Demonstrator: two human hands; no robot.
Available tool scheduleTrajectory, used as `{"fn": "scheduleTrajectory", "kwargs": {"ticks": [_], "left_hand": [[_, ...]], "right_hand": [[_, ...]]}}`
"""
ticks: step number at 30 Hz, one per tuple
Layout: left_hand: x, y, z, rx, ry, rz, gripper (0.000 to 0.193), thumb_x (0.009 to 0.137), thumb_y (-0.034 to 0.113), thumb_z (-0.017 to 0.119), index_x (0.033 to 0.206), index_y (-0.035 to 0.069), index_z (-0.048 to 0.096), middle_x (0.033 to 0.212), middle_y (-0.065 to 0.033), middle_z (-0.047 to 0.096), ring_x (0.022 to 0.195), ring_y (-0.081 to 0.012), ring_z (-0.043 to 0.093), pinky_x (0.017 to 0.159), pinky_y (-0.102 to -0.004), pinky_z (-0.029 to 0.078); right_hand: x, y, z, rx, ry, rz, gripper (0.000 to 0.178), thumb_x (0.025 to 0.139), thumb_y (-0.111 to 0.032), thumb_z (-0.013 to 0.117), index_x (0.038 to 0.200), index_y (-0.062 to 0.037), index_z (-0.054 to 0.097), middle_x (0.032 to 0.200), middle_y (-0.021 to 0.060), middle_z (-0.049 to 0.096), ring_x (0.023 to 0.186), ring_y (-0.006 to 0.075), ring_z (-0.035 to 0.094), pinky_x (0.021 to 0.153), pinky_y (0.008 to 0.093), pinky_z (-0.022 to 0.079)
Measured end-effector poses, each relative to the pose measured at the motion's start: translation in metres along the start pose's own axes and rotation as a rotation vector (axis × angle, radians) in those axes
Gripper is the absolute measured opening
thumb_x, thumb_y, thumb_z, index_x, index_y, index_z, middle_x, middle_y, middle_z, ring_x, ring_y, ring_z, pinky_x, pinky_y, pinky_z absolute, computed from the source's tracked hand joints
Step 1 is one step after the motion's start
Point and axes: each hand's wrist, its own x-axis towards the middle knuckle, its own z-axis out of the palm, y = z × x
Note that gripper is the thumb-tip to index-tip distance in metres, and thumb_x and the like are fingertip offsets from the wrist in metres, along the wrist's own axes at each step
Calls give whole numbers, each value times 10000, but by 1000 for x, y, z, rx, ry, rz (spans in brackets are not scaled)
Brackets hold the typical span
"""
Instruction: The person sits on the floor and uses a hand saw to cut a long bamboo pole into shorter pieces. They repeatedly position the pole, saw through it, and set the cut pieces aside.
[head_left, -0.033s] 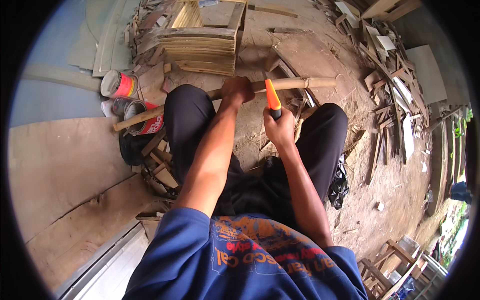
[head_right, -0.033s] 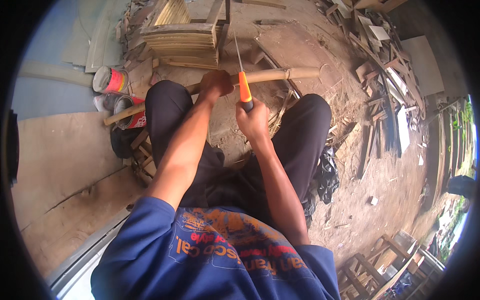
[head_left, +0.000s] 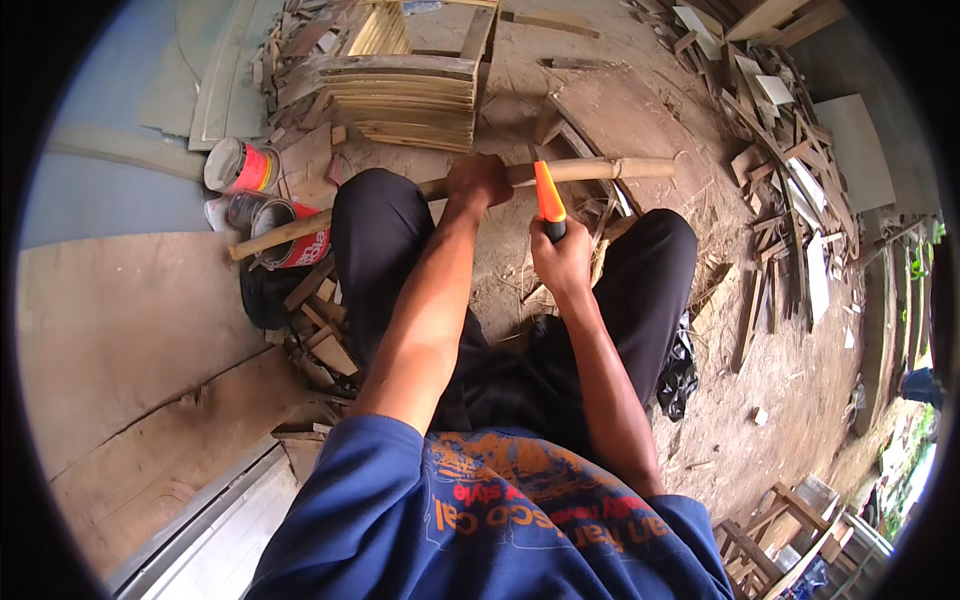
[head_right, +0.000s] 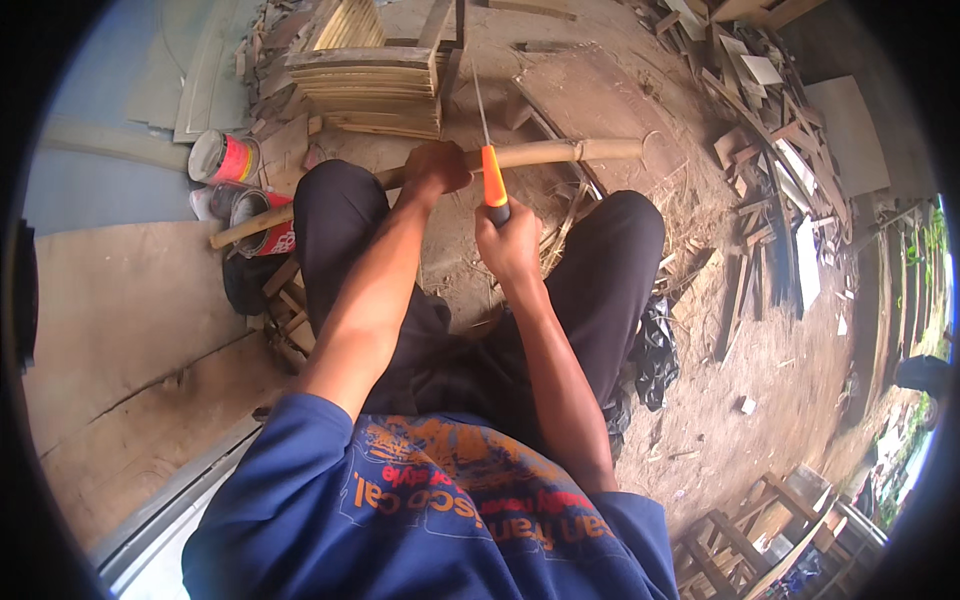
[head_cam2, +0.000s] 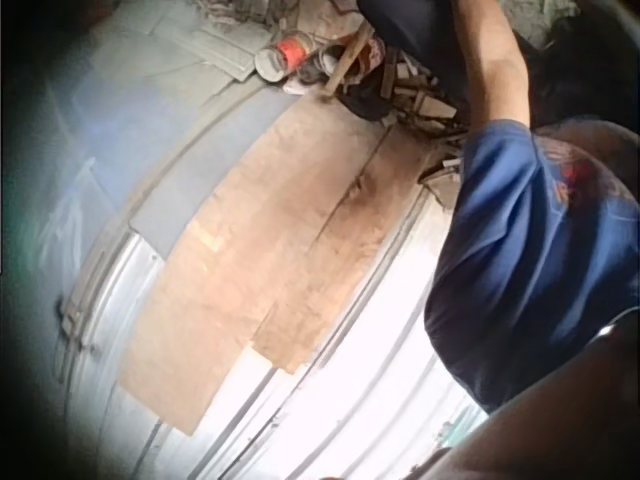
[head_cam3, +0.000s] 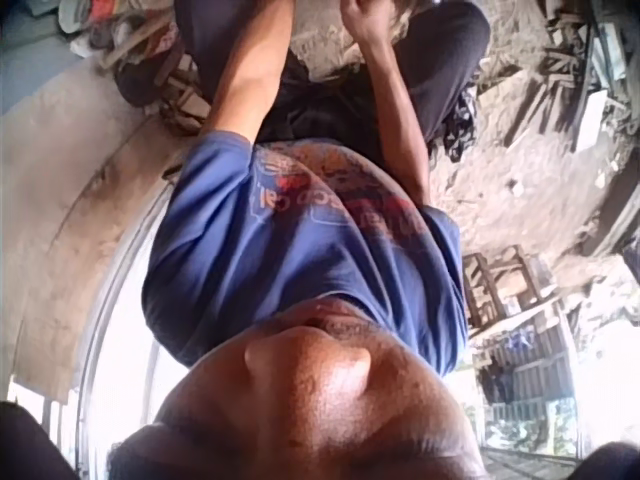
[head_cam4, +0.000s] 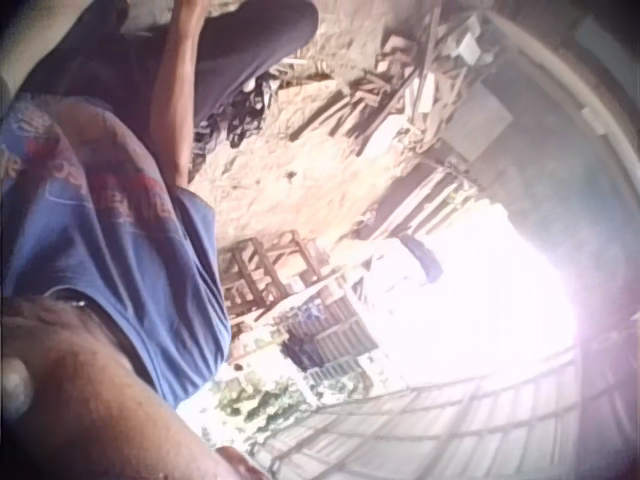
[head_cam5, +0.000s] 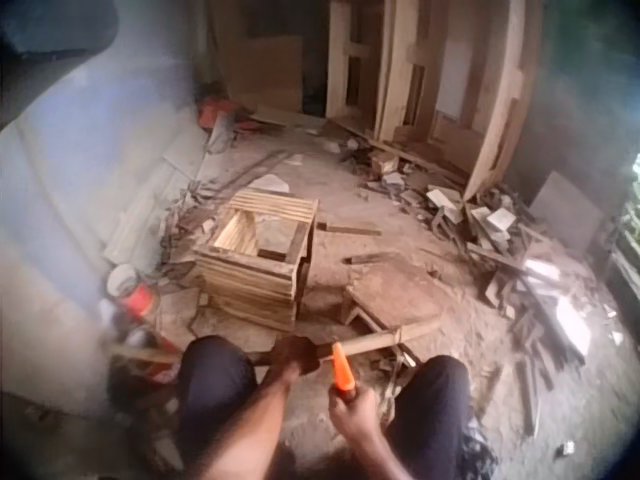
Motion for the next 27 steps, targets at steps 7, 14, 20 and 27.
{"fn": "scheduleTrajectory", "kwargs": {"ticks": [7,14,20,27], "left_hand": [[24,-6,0,4,-4,12,384,768,272,662,1094,102,773,1115,-167,745,1089,-311,712,922,-414,574],[46,-14,15,43,4,14,351,812,305,671,1101,136,775,1144,-97,752,1100,-293,711,924,-406,575],[45,-19,23,15,129,66,342,809,376,781,1052,135,779,1102,-107,760,1077,-303,717,924,-423,569],[17,-10,15,20,201,44,384,761,386,782,1061,145,784,1099,-132,756,1057,-309,722,924,-413,572]], "right_hand": [[-1,28,11,47,40,-163,181,891,-129,658,841,45,638,618,183,606,578,191,643,586,379,499],[-69,15,-28,45,-10,-21,183,911,-128,664,863,47,644,621,144,612,607,118,617,586,340,492],[-148,-4,-80,97,-55,141,230,976,-132,642,824,37,609,601,15,493,631,49,432,534,299,385],[-86,-29,-60,-33,17,119,145,878,-92,635,855,51,642,636,132,594,612,135,593,594,332,480]]}}
